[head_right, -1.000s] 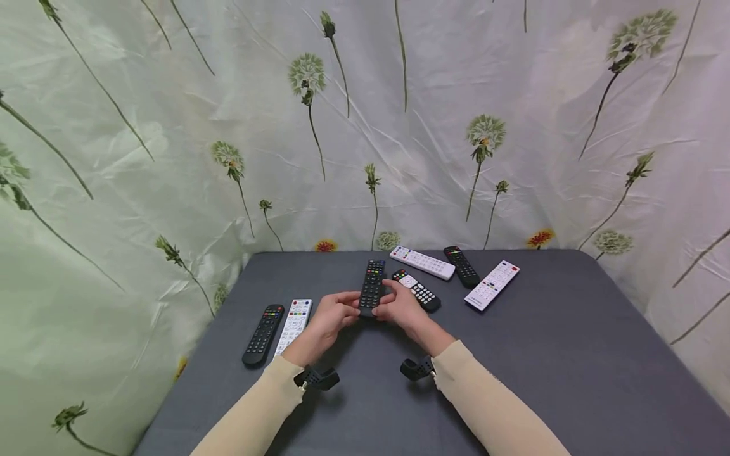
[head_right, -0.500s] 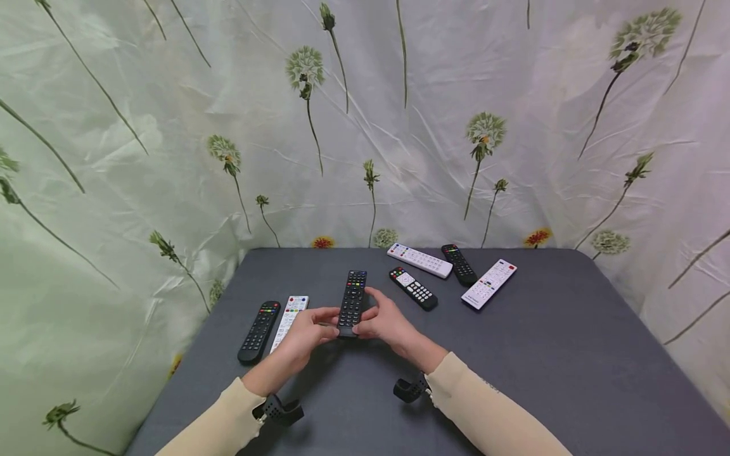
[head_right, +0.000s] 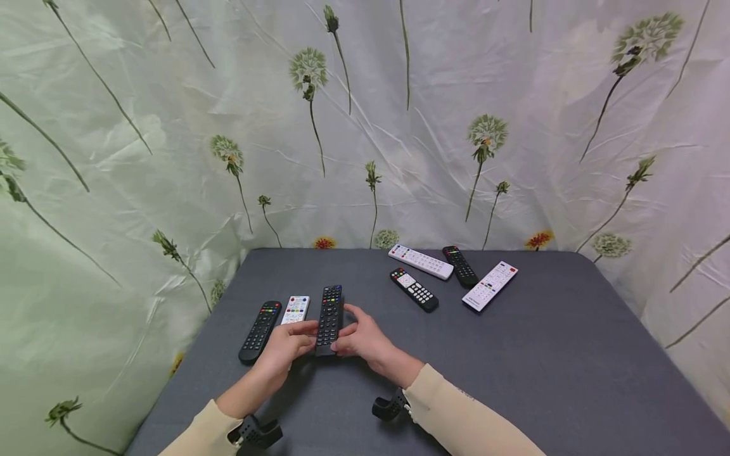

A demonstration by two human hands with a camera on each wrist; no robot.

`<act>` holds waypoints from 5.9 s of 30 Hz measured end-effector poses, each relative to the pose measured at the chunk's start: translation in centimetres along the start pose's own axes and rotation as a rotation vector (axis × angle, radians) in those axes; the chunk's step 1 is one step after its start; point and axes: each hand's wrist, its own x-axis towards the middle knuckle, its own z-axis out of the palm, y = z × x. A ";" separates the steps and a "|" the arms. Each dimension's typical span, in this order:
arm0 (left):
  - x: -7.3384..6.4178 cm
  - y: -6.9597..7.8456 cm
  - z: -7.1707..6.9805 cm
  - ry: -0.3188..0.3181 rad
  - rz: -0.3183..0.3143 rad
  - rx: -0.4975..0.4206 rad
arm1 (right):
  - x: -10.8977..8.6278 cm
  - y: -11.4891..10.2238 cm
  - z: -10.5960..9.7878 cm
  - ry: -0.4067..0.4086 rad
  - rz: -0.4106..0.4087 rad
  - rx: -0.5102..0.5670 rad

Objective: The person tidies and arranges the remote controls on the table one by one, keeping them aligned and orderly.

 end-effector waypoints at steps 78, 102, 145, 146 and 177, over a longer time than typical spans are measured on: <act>0.7 4.3 2.1 0.001 0.089 -0.180 | -1.6 -5.0 -4.1 0.064 -0.151 -0.440; 5.8 5.8 10.6 -0.058 -0.086 -0.501 | -2.2 -5.7 -13.6 0.475 -0.228 -0.641; 8.1 2.4 19.0 0.153 -0.020 -0.322 | -1.8 -2.0 -16.7 0.235 0.038 -0.250; 8.1 2.4 18.9 0.149 -0.022 -0.331 | -1.9 -2.0 -16.7 0.231 0.034 -0.249; 3.3 3.9 13.8 0.105 0.140 -0.159 | -3.7 -5.0 -11.3 0.213 -0.060 -0.318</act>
